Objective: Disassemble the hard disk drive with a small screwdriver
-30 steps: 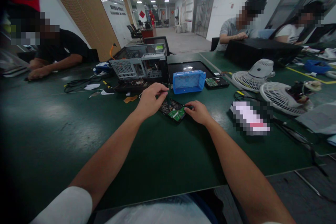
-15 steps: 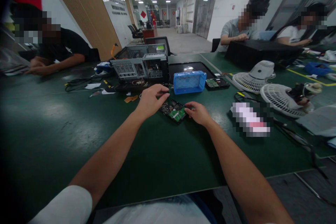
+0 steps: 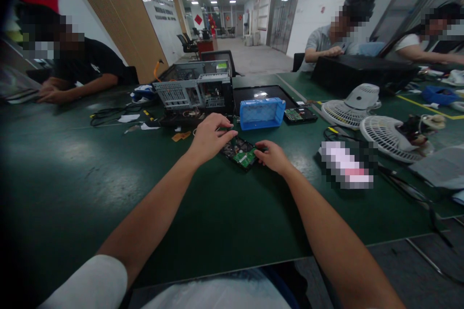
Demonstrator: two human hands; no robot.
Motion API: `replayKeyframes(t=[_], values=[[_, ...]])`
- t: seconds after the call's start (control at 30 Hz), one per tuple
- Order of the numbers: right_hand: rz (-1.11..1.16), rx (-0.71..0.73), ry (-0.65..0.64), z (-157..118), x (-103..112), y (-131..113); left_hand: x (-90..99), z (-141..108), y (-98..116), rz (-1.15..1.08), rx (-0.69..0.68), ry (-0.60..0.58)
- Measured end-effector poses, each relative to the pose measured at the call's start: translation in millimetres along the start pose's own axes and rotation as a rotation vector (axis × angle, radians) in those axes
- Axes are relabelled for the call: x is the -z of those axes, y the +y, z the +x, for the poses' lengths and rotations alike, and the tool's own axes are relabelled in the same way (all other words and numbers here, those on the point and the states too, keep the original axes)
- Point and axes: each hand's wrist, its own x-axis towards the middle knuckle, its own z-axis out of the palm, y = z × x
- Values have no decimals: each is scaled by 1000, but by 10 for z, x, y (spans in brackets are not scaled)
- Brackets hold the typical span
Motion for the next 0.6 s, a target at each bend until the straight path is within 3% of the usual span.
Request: replayKeyframes(t=[0.43,0.6], values=[[-12,1,-12,18,-12,52,37,25,-3,120,-75,-35],[-32,1,-27,22,-7,50,30,18,-14,70,-47,-62]])
